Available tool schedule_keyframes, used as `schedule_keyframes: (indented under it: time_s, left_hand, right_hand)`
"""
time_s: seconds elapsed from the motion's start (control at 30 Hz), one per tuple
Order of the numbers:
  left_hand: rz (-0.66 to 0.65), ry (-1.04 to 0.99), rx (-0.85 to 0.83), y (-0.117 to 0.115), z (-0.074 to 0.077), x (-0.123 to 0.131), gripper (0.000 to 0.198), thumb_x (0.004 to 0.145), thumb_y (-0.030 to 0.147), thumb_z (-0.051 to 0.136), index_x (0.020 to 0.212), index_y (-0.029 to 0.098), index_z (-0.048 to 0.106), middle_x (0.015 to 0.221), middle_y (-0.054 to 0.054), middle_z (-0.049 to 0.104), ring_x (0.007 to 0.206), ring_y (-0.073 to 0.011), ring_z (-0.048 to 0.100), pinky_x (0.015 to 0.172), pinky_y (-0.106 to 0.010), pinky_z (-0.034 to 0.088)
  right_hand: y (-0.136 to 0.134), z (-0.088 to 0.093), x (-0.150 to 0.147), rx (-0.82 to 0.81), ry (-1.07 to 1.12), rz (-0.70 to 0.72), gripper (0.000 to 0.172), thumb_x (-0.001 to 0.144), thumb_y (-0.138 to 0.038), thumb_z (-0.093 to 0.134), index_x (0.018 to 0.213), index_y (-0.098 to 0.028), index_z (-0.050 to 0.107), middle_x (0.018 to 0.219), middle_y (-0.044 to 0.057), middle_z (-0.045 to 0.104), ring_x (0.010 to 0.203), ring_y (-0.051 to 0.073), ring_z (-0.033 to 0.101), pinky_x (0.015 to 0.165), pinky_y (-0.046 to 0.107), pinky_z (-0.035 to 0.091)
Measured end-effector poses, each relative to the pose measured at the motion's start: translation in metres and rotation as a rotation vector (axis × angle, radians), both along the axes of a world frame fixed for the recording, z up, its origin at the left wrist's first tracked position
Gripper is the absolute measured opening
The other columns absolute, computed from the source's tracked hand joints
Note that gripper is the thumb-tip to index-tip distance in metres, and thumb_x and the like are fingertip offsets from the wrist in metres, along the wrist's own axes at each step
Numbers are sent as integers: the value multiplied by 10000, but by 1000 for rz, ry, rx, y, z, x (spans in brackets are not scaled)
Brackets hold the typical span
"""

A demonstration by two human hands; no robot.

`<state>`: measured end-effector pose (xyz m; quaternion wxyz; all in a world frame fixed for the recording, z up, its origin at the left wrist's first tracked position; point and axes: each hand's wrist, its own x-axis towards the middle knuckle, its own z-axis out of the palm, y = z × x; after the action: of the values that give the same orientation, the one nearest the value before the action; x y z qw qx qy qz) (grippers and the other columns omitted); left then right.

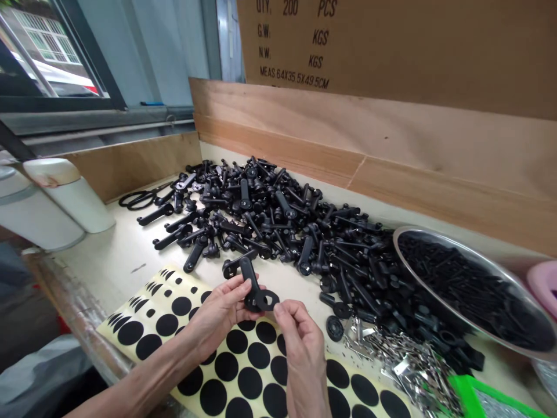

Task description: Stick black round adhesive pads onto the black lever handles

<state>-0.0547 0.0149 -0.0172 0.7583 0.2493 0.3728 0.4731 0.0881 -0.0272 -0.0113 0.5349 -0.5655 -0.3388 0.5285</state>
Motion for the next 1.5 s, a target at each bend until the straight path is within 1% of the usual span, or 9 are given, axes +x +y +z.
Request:
schedule_keyframes:
  time_s: [0.07, 0.2, 0.3, 0.5, 0.63, 0.73, 0.87, 1.0, 1.5]
  left_hand:
    - [0, 9, -7, 0, -1, 1, 232, 833, 324, 674, 969, 138, 648, 982, -104, 687, 707, -137, 641, 647, -249, 519]
    - [-4, 29, -7, 0, -1, 2, 242, 834, 318, 671, 994, 136, 654, 979, -104, 683, 734, -148, 643, 655, -256, 520]
    - [-22, 54, 19, 0, 0, 2, 238, 848, 336, 651, 969, 131, 661, 972, -102, 681, 720, -144, 636, 659, -265, 520]
    - [-52, 73, 39, -2, 0, 2, 235, 859, 348, 630, 932, 126, 655, 864, -92, 680, 670, -138, 620, 618, -253, 503]
    - [-51, 73, 34, -2, -1, 1, 241, 847, 355, 645, 911, 123, 657, 850, -79, 664, 660, -131, 611, 616, -252, 501]
    - [-53, 76, 37, -2, -1, 1, 247, 844, 366, 648, 899, 125, 655, 859, -76, 660, 672, -133, 609, 624, -256, 503]
    - [-65, 74, 49, -2, 0, 0, 261, 841, 380, 650, 899, 126, 654, 862, -76, 659, 683, -136, 611, 633, -257, 503]
    - [-62, 79, 46, -1, 1, 0, 267, 836, 389, 653, 886, 127, 652, 819, -62, 645, 669, -136, 608, 633, -260, 504]
    - [-58, 73, 48, 0, 1, 0, 249, 842, 361, 652, 913, 123, 663, 832, -65, 651, 665, -131, 606, 631, -256, 505]
  right_hand:
    - [-1, 0, -3, -22, 32, 40, 256, 779, -457, 655, 713, -218, 590, 719, -5, 538, 725, 175, 466, 694, 283, 392]
    - [-2, -1, -7, -17, -29, 68, 272, 783, -459, 648, 678, -212, 603, 724, -2, 553, 727, 175, 464, 691, 273, 382]
    - [-1, -2, -3, 0, -63, 89, 272, 791, -459, 653, 684, -212, 615, 737, -9, 549, 721, 162, 458, 694, 264, 377]
    - [1, -5, 5, -17, 53, 104, 244, 817, -436, 649, 722, -214, 622, 715, -10, 540, 731, 161, 474, 686, 260, 384]
    - [0, -2, 1, -31, 1, 151, 235, 813, -437, 654, 718, -222, 642, 665, -22, 513, 693, 156, 466, 671, 257, 385]
    - [1, 0, -3, -16, -75, 127, 237, 794, -437, 668, 704, -219, 650, 665, -22, 527, 659, 152, 457, 668, 265, 387]
    - [1, -1, -3, -11, -134, 112, 264, 792, -448, 658, 689, -205, 645, 721, -2, 568, 671, 158, 471, 650, 272, 382]
    - [1, -4, -2, -15, -175, 111, 282, 790, -459, 655, 679, -201, 627, 711, -14, 542, 656, 146, 449, 622, 261, 362]
    - [3, -12, 1, -11, -197, 116, 279, 795, -465, 649, 706, -203, 617, 698, -15, 556, 651, 143, 441, 593, 256, 332]
